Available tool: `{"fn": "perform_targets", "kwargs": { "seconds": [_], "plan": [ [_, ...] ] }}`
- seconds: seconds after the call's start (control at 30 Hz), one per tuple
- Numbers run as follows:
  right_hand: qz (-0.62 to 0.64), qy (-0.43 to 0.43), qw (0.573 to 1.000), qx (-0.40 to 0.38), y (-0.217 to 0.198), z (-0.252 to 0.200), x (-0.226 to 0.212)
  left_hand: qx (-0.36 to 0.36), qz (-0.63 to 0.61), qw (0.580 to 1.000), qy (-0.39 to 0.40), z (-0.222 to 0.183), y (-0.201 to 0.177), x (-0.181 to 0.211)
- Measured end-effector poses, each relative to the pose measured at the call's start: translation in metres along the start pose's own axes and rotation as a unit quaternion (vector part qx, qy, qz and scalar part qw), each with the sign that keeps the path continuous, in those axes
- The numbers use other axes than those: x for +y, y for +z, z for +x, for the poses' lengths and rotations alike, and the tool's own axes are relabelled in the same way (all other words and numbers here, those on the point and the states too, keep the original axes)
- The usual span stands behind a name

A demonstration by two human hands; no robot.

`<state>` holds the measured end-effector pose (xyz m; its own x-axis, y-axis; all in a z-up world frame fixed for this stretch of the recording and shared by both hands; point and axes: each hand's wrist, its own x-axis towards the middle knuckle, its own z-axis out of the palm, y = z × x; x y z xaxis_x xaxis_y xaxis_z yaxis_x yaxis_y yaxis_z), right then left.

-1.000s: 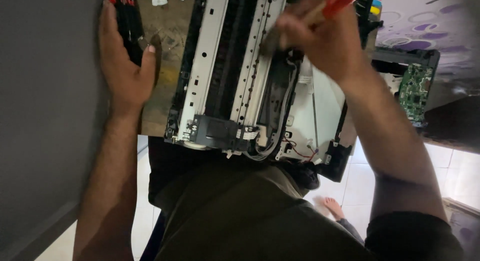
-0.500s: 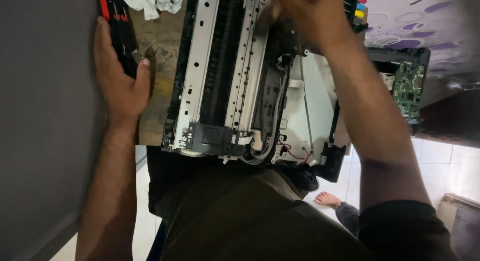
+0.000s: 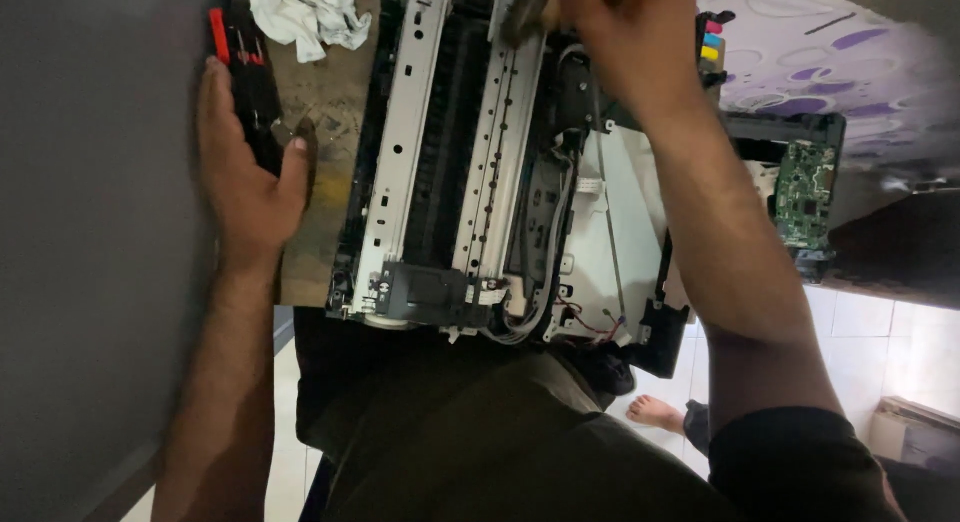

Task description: Cleaning the internal components of a disassembled printer with a brush and reassembling parts.

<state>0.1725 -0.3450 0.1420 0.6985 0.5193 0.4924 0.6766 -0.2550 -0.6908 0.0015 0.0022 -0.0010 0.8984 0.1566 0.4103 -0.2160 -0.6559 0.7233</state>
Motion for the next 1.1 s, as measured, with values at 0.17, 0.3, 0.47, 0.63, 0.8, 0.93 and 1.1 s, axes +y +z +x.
{"fn": "perform_targets", "kwargs": {
  "seconds": [0.17, 0.3, 0.47, 0.63, 0.8, 0.93, 1.1],
  "plan": [
    [-0.004, 0.050, 0.968, -0.247, 0.001, 0.005, -0.044, 0.001, 0.023, 0.999, -0.022, 0.004, -0.002, 0.009],
    [-0.155, 0.239, 0.938, -0.195, 0.004, 0.014, -0.043, -0.005, 0.020, 1.000, 0.000, 0.002, -0.002, 0.004],
    [-0.073, 0.256, 0.960, -0.082, 0.006, 0.006, -0.042, 0.008, 0.012, 1.000, 0.015, 0.004, -0.003, 0.007],
    [-0.008, -0.036, 0.966, -0.256, -0.001, -0.002, -0.029, 0.012, 0.015, 1.000, 0.008, 0.003, -0.001, 0.007],
    [-0.134, 0.278, 0.932, -0.191, 0.002, 0.005, -0.063, 0.025, 0.023, 0.999, 0.020, 0.001, -0.001, 0.004],
    [-0.083, 0.173, 0.972, -0.138, 0.011, -0.001, -0.082, 0.007, 0.018, 1.000, 0.025, 0.000, -0.002, 0.002],
    [0.029, 0.026, 0.958, -0.284, 0.020, -0.024, -0.121, -0.001, 0.033, 0.998, 0.052, 0.002, -0.002, 0.006]
  ]
}}
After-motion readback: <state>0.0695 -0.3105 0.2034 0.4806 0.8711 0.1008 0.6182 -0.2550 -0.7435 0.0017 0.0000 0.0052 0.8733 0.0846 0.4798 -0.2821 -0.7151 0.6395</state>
